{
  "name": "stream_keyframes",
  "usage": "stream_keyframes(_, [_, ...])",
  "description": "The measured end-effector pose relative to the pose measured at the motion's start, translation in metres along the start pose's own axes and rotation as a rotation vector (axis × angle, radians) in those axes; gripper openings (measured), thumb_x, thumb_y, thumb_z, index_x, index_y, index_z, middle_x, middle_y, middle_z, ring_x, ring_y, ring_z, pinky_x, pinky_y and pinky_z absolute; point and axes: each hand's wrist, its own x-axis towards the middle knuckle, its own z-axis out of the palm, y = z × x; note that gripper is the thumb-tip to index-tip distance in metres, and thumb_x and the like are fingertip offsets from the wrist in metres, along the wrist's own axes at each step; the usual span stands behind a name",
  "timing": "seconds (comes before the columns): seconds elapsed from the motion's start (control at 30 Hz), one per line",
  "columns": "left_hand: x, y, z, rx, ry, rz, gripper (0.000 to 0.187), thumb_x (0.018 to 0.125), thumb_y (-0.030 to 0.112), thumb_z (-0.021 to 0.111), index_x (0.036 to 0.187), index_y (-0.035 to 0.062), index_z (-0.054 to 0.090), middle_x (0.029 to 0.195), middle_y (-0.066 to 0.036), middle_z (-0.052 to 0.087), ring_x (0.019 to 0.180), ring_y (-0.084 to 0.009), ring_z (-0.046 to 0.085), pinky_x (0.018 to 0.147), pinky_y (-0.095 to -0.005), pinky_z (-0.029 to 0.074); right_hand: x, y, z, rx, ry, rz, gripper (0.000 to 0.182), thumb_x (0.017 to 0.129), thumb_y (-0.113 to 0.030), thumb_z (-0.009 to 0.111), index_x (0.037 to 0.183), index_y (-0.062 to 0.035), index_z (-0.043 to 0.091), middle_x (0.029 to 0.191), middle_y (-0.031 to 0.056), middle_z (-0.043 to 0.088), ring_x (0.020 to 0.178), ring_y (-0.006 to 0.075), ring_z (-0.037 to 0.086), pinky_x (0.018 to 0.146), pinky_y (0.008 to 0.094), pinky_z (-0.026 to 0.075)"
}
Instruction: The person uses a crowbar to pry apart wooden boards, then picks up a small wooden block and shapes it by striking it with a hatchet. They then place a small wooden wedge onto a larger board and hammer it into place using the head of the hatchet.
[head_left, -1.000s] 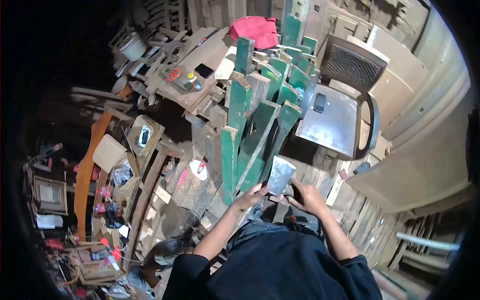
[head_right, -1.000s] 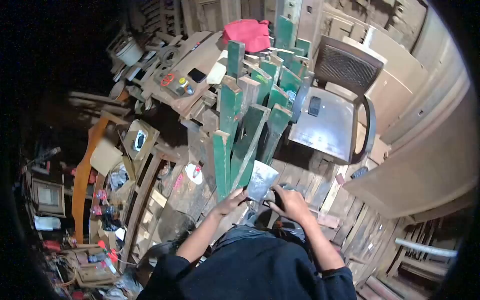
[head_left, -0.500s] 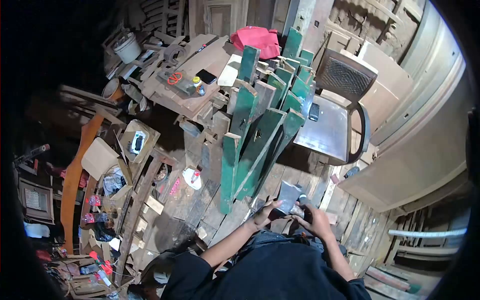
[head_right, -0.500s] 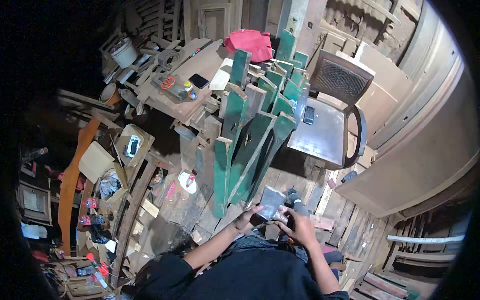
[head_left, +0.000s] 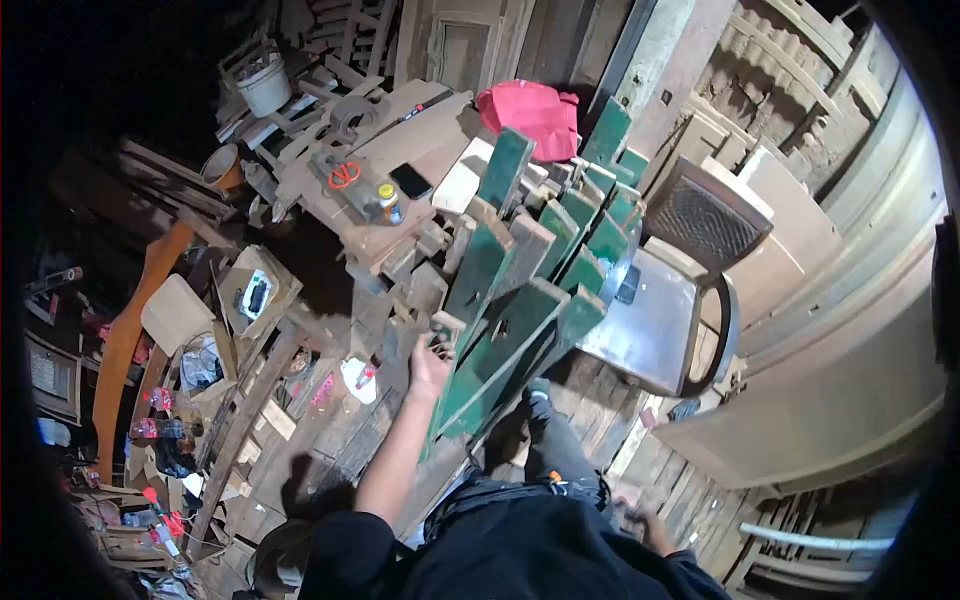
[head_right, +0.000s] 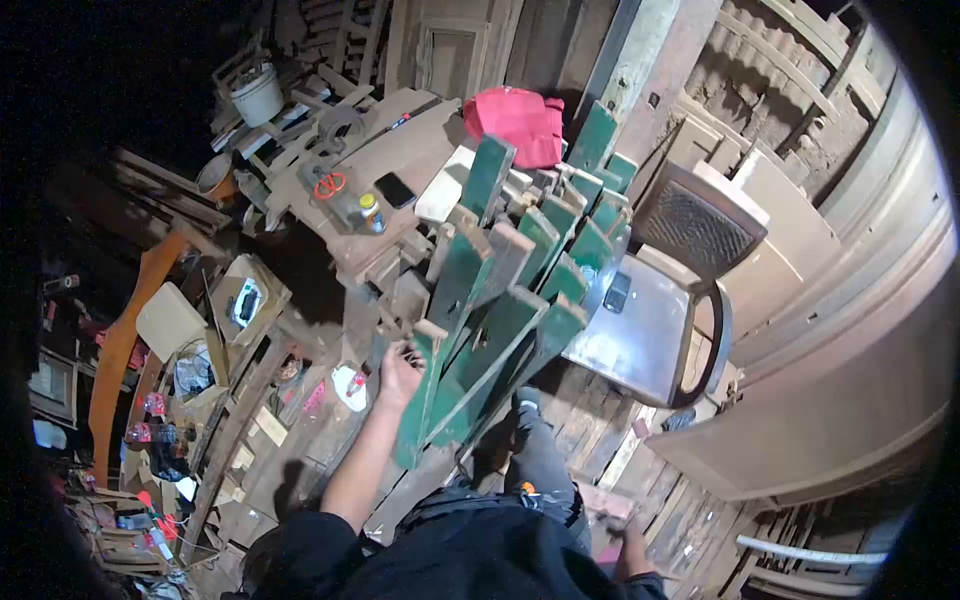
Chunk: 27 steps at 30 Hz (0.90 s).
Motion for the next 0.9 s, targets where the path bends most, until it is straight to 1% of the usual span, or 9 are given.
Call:
stream_keyframes(0.1, [0.097,0.015,0.004,0.024,0.029,0.072,0.014,0.088,0.021,0.054,0.096,0.0097,0.056,0.077,0.000,0.051,0.067,-0.0127,0.047,0.059,-0.0257,0.041,0.066,-0.074,0.028,0.039,-0.074,0.081,0.030,0.080,-0.030,0.064,0.096,-0.0044,0.066,0.096,0.0192,0.066,0.089,0.0281,0.063,0.076,0.0386,0.048])
stream_keyframes(0.23, [0.234,0.048,0.061,0.499,0.219,0.284,0.030,0.089,0.033,0.053,0.103,0.0079,0.058,0.092,-0.003,0.060,0.078,-0.0135,0.054,0.067,-0.0286,0.044,0.143,-0.209,0.023,0.128,-0.146,0.106,0.029,0.080,-0.029,0.064,0.095,-0.0048,0.066,0.095,0.0179,0.065,0.089,0.0270,0.062,0.077,0.0379,0.048])
stream_keyframes(0.27, [0.264,0.059,0.079,0.738,0.266,0.285,0.042,0.092,0.041,0.048,0.115,0.0065,0.057,0.113,-0.007,0.060,0.093,-0.0149,0.057,0.075,-0.0306,0.046,0.156,-0.228,0.014,0.159,-0.155,0.117,0.028,0.080,-0.029,0.063,0.095,-0.0049,0.065,0.095,0.0176,0.065,0.089,0.0268,0.062,0.077,0.0378,0.048])
stream_keyframes(0.37, [0.360,0.071,0.096,0.763,0.451,0.027,0.073,0.089,0.051,0.052,0.139,0.0011,0.034,0.132,-0.017,0.049,0.116,-0.0265,0.053,0.099,-0.0390,0.041,0.181,-0.258,-0.012,0.242,-0.170,0.165,0.027,0.080,-0.028,0.063,0.094,-0.0051,0.065,0.094,0.0167,0.065,0.090,0.0260,0.062,0.078,0.0373,0.047])
stream_keyframes(0.43, [0.401,0.076,0.099,0.754,0.454,-0.176,0.084,0.085,0.056,0.056,0.142,0.0009,0.028,0.135,-0.019,0.046,0.119,-0.0302,0.051,0.103,-0.0431,0.038,0.188,-0.260,-0.030,0.299,-0.171,0.215,0.026,0.081,-0.028,0.063,0.094,-0.0053,0.065,0.094,0.0161,0.065,0.090,0.0255,0.061,0.078,0.0369,0.047])
stream_keyframes(0.57, [0.450,0.082,0.096,0.557,0.547,-0.217,0.089,0.076,0.064,0.064,0.141,0.0120,0.034,0.133,-0.014,0.048,0.118,-0.0284,0.051,0.102,-0.0420,0.038,0.175,-0.237,-0.079,0.433,-0.161,0.334,0.025,0.081,-0.027,0.063,0.093,-0.0056,0.064,0.093,0.0148,0.064,0.090,0.0245,0.060,0.079,0.0363,0.047])
stream_keyframes(0.7, [0.456,0.078,0.123,0.372,0.620,-0.093,0.072,0.077,0.053,0.072,0.132,0.0147,0.045,0.125,-0.006,0.053,0.118,-0.0238,0.049,0.098,-0.0353,0.040,0.142,-0.205,-0.134,0.589,-0.133,0.457,0.023,0.081,-0.026,0.063,0.092,-0.0060,0.063,0.092,0.0136,0.064,0.090,0.0235,0.060,0.079,0.0356,0.046])
stream_keyframes(0.73, [0.502,0.092,0.074,0.339,0.369,0.037,0.064,0.078,0.043,0.075,0.130,0.0161,0.049,0.122,-0.004,0.056,0.117,-0.0217,0.049,0.098,-0.0374,0.040,0.134,-0.197,-0.147,0.636,-0.124,0.481,0.023,0.081,-0.026,0.063,0.092,-0.0061,0.063,0.092,0.0133,0.063,0.091,0.0232,0.059,0.079,0.0355,0.046])
stream_keyframes(0.9, [0.471,0.129,0.173,0.686,0.366,0.636,0.050,0.080,0.017,0.074,0.124,0.0051,0.054,0.122,-0.009,0.059,0.111,-0.0190,0.054,0.095,-0.0338,0.041,0.098,-0.181,-0.173,0.776,-0.090,0.564,0.021,0.082,-0.025,0.062,0.091,-0.0065,0.062,0.091,0.0117,0.063,0.091,0.0220,0.059,0.080,0.0347,0.045])
